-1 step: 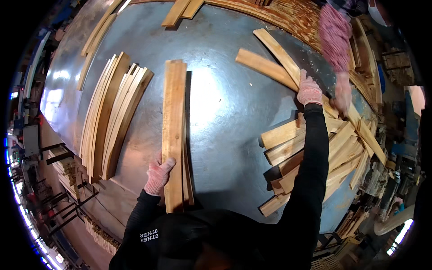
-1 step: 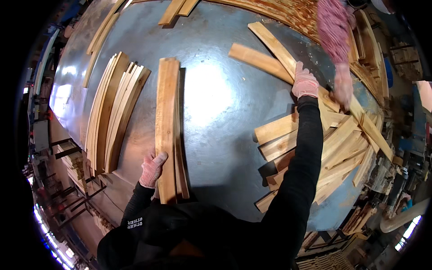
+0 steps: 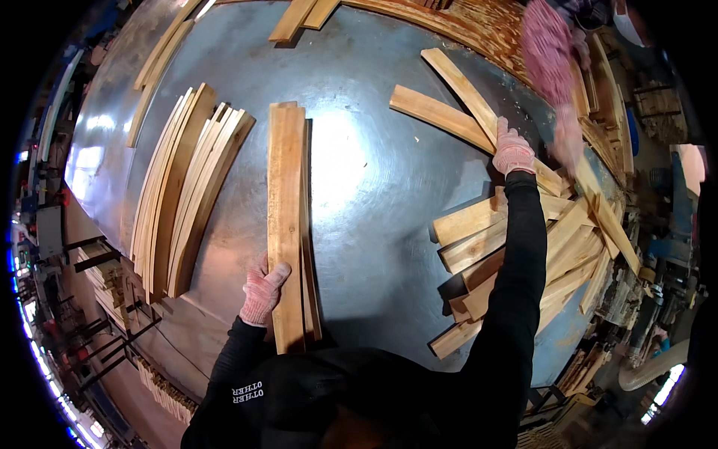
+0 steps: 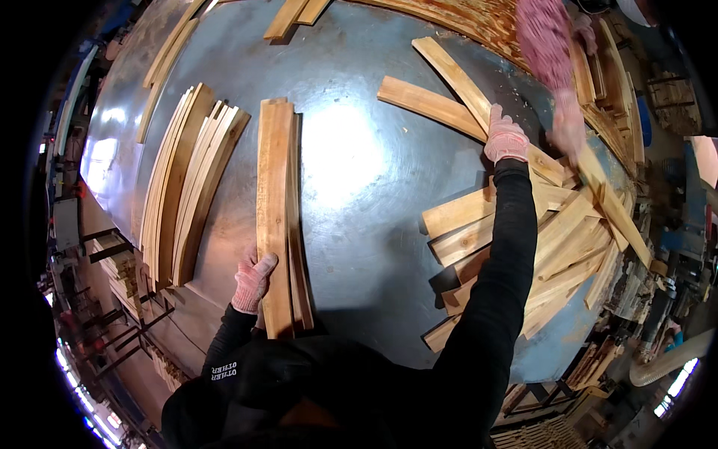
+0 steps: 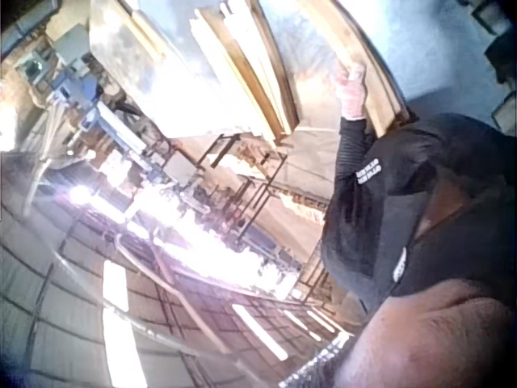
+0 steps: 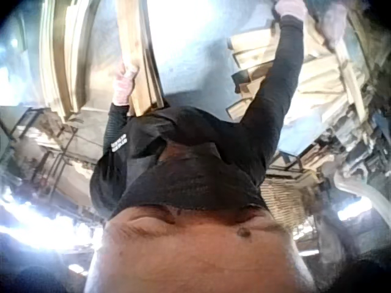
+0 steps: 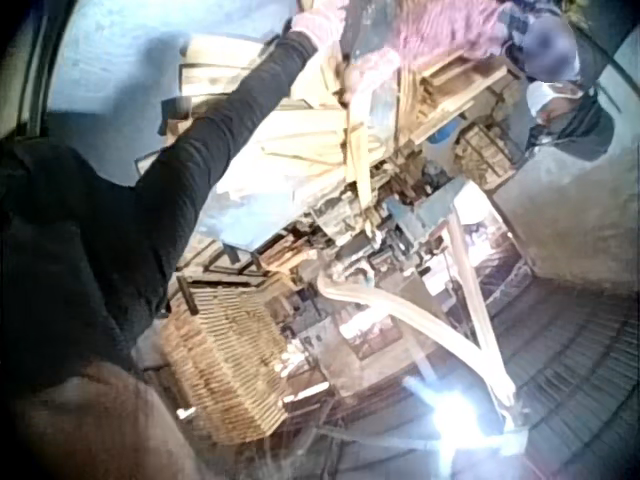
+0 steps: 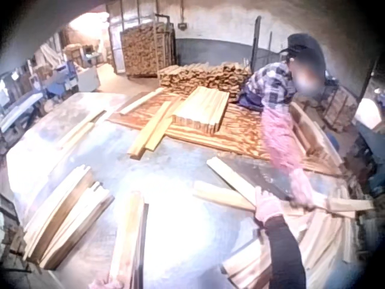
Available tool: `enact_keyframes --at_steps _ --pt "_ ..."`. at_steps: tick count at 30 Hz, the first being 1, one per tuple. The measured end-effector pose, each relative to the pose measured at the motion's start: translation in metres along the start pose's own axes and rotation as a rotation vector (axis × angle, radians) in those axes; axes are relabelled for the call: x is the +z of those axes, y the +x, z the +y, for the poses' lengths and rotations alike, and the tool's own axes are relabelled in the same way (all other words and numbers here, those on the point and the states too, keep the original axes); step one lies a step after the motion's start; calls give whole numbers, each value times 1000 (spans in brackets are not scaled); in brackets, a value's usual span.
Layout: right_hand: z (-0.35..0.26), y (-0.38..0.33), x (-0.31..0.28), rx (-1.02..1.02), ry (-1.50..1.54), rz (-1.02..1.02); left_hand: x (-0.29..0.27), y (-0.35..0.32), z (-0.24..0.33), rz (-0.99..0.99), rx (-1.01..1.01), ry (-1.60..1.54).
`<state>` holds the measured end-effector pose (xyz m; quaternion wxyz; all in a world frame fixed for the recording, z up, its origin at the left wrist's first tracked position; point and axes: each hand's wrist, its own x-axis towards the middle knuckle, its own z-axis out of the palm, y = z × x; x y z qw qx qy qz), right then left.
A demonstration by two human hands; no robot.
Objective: The person sorts and stacks light-colored wooden planks on a metal workbench. They pick up individual planks, inspect them, and arrange them into neat piles, occasionally moving stacks to different locations on the table.
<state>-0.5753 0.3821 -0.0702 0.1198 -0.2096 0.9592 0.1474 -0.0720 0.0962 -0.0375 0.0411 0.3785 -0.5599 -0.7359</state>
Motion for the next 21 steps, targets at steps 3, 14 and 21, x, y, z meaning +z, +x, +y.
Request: enact_keyframes --at_steps 3,14,21 --pt "-3 -7 -12 -122 85 -169 -6 -16 -36 120 28 5" --pt "-158 -156 40 -309 1518 114 33 7 5 108 425 404" --pt "-177 -147 -59 -526 494 363 5 17 95 342 386 720"
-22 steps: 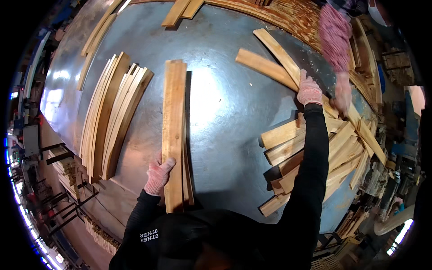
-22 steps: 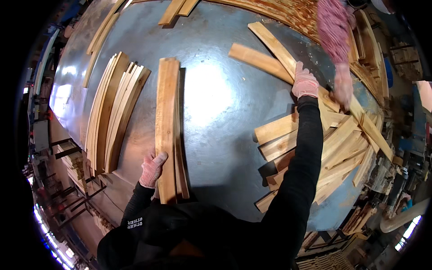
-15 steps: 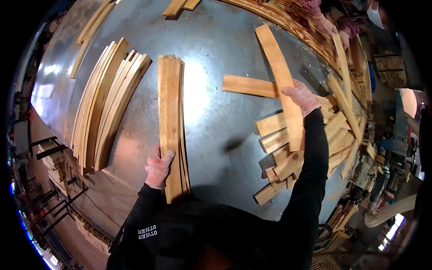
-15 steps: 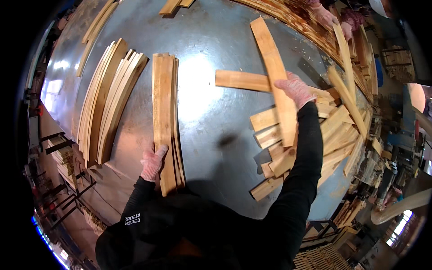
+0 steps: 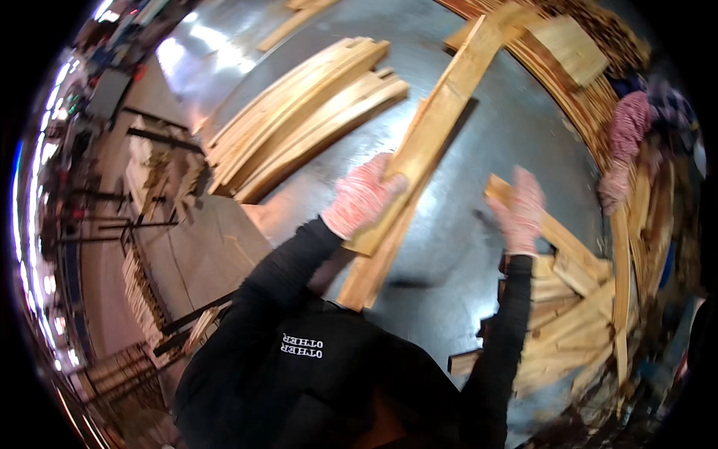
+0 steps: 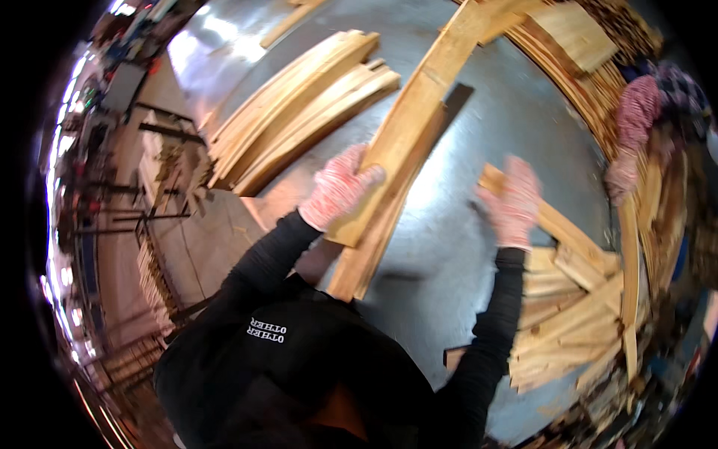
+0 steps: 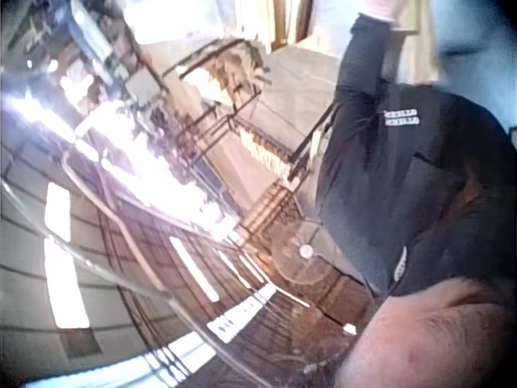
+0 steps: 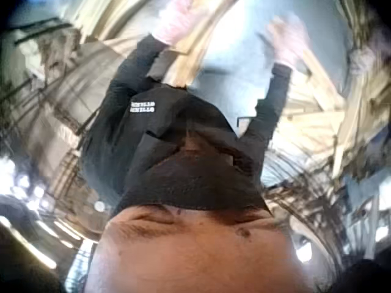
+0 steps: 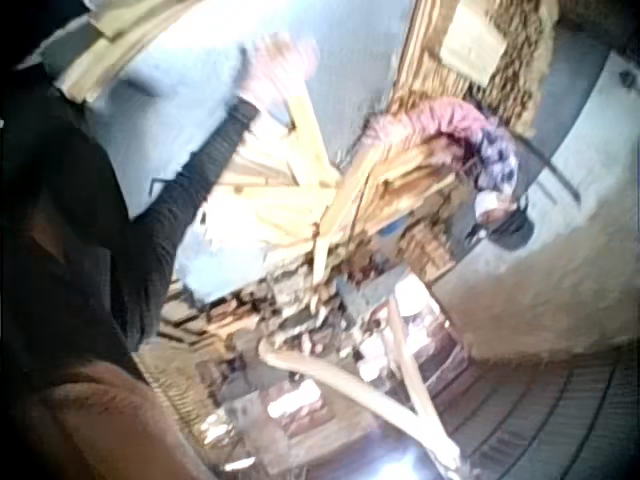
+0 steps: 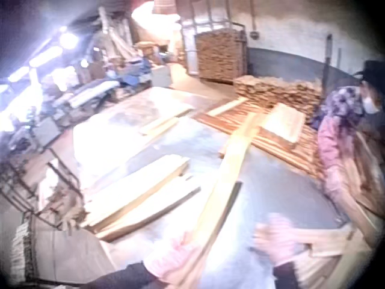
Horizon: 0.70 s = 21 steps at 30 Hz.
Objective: The person sorts and stacks light-colored wooden planks on a metal workbench. They pick up individual planks, inspect them, and arrange them into neat piles, occasionally moving stacks to different locations on the table.
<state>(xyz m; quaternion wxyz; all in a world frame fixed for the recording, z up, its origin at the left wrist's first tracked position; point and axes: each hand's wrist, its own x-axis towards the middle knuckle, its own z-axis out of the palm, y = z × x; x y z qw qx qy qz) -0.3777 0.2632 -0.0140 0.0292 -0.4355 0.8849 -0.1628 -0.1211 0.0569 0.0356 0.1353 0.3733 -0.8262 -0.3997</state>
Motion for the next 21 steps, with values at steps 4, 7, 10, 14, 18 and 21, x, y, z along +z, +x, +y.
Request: enact_keyframes --at_steps 4,7,10,14,18,21 --pt "139 -17 3 147 -322 -271 -125 17 -84 228 245 568" --pt "166 -13 17 218 -433 -312 -176 26 -126 267 343 950" --pt "160 -14 -1 176 -447 -103 -183 28 -155 5 -50 561" --pt "109 21 -91 66 -101 369 -169 36 -181 184 121 703" --pt "51 36 -181 301 807 285 -97 10 -122 372 207 277" --pt "26 50 -181 520 1570 -105 -2 -64 -61 17 251 135"
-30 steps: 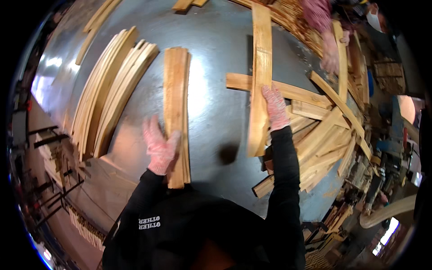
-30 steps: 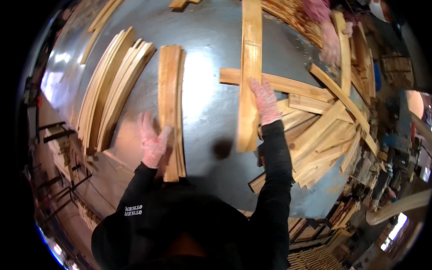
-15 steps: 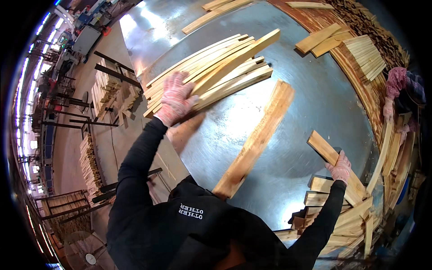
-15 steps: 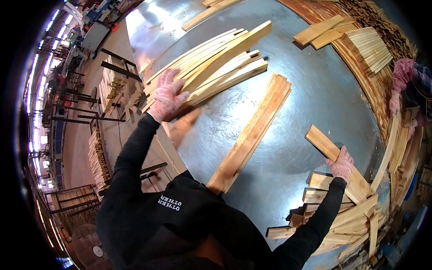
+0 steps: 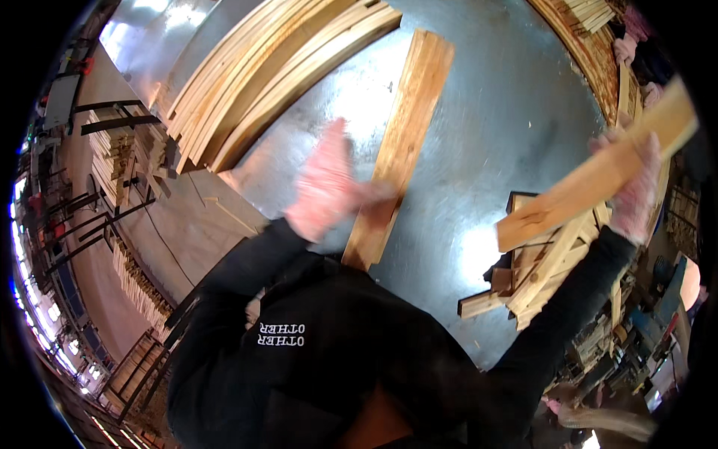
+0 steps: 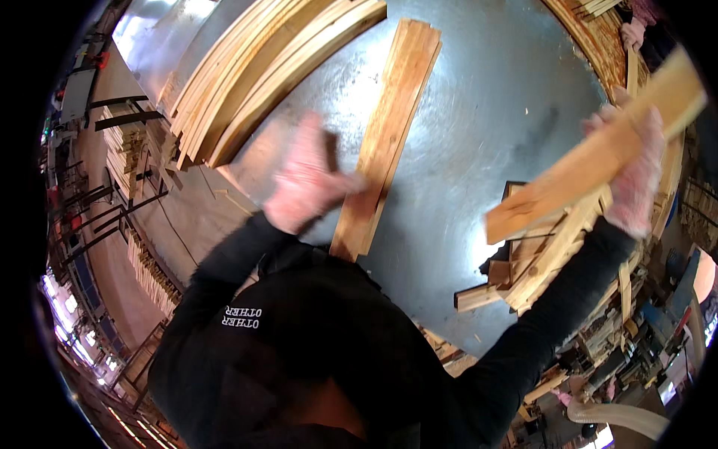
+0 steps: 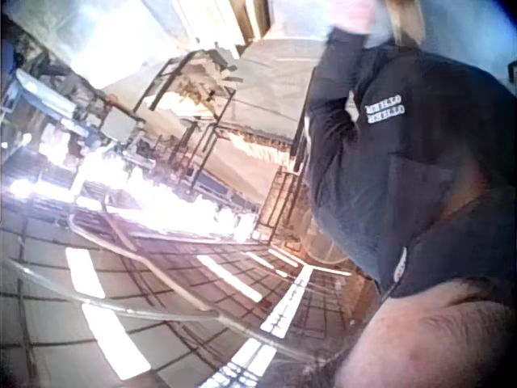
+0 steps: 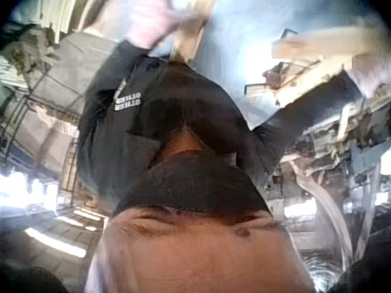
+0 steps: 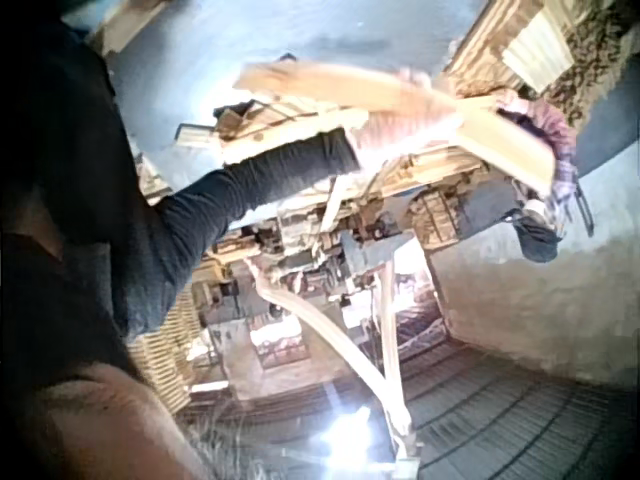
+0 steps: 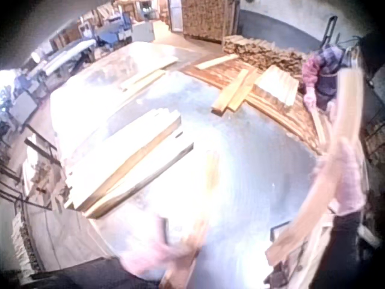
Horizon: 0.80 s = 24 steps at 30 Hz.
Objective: The person sorts and stacks light-colored wooden planks on a metal workbench. They pick up individual planks, inspect them, and arrange them into neat piles, occasionally moving stacks to different locations on the table.
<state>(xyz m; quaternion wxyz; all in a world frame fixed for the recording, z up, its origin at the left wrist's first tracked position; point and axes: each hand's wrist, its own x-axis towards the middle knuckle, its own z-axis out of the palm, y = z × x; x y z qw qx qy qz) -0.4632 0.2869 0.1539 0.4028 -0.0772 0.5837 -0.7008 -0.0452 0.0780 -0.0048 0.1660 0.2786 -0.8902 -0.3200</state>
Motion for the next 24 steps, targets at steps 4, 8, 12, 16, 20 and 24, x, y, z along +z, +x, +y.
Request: enact_keyframes --at_steps 4,8,12,16,20,24 --pt "143 30 24 176 175 6 67 -20 46 -410 -525 211" --pt "254 31 5 323 357 61 84 -21 47 -427 -518 135" --pt "291 15 7 302 -63 344 85 -19 34 -494 -375 86" --pt "325 -39 47 175 -242 317 81 -9 41 -334 -672 -343" --pt "343 -86 91 168 104 344 122 -18 4 -364 -666 -349" --pt "347 -97 80 153 346 90 98 -1 8 -600 -617 -736"
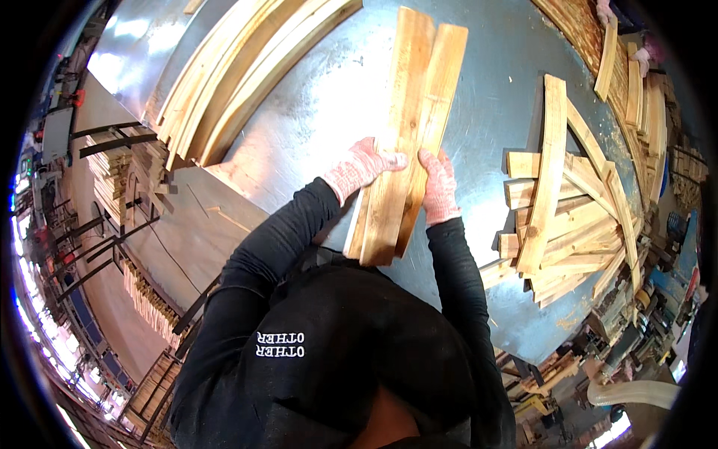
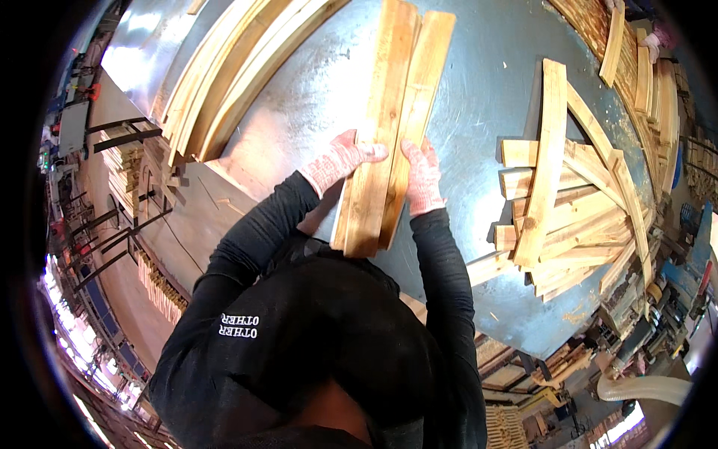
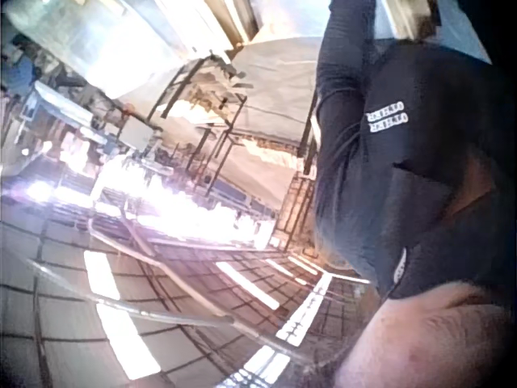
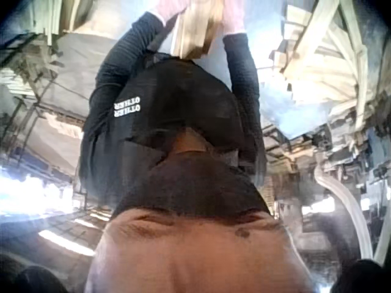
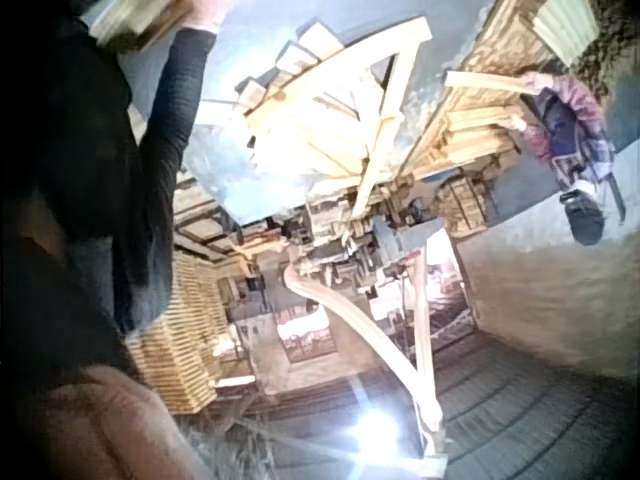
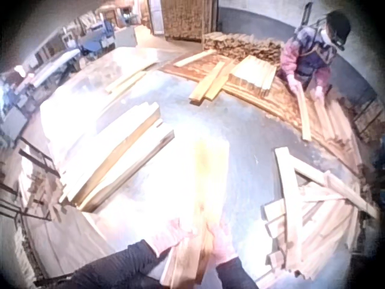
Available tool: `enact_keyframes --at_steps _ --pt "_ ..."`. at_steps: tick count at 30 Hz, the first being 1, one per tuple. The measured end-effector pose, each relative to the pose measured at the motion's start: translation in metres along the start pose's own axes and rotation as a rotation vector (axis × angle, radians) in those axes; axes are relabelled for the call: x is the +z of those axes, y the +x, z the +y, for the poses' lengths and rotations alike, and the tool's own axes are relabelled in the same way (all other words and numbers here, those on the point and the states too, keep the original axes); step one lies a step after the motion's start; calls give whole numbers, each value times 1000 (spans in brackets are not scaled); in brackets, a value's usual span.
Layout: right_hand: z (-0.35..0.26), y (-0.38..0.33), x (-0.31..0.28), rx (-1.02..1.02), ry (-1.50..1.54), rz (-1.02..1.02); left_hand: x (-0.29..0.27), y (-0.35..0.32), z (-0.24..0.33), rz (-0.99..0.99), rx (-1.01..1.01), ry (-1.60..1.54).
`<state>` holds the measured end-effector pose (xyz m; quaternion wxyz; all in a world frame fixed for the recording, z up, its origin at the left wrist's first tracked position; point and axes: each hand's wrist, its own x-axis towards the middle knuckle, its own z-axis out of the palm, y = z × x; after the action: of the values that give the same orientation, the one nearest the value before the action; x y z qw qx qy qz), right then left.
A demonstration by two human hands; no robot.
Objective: The person sorts and stacks light-colored wooden planks on a metal workbench. They pick up individual planks, inspect them, and arrange them into neat piles, occasionally moving stacks to different locations on the table.
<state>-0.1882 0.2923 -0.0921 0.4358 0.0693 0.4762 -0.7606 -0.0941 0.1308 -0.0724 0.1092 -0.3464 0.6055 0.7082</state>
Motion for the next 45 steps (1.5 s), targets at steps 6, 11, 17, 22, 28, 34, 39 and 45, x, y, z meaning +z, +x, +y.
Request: enact_keyframes --at_steps 6,11,17,22,28,34,39,45 --pt "8 8 1 -195 -355 348 -13 -35 63 447 22 932" --pt "-26 0 -47 -187 -712 470 -20 -29 36 437 -34 1163" --pt "-1 4 0 -205 -372 330 -76 -31 -3 -184 -63 -594" --pt "41 7 120 -78 -128 263 -86 -35 -26 199 -78 -601" --pt "91 39 162 -86 138 244 -173 -24 -52 228 355 823" --pt "82 28 160 -235 -266 260 -149 -33 -60 -175 -122 -967" --pt "62 5 146 -181 -317 385 -134 -23 -57 -545 -228 -949" --pt "31 -7 114 -245 -369 513 -108 -24 6 -66 21 190"
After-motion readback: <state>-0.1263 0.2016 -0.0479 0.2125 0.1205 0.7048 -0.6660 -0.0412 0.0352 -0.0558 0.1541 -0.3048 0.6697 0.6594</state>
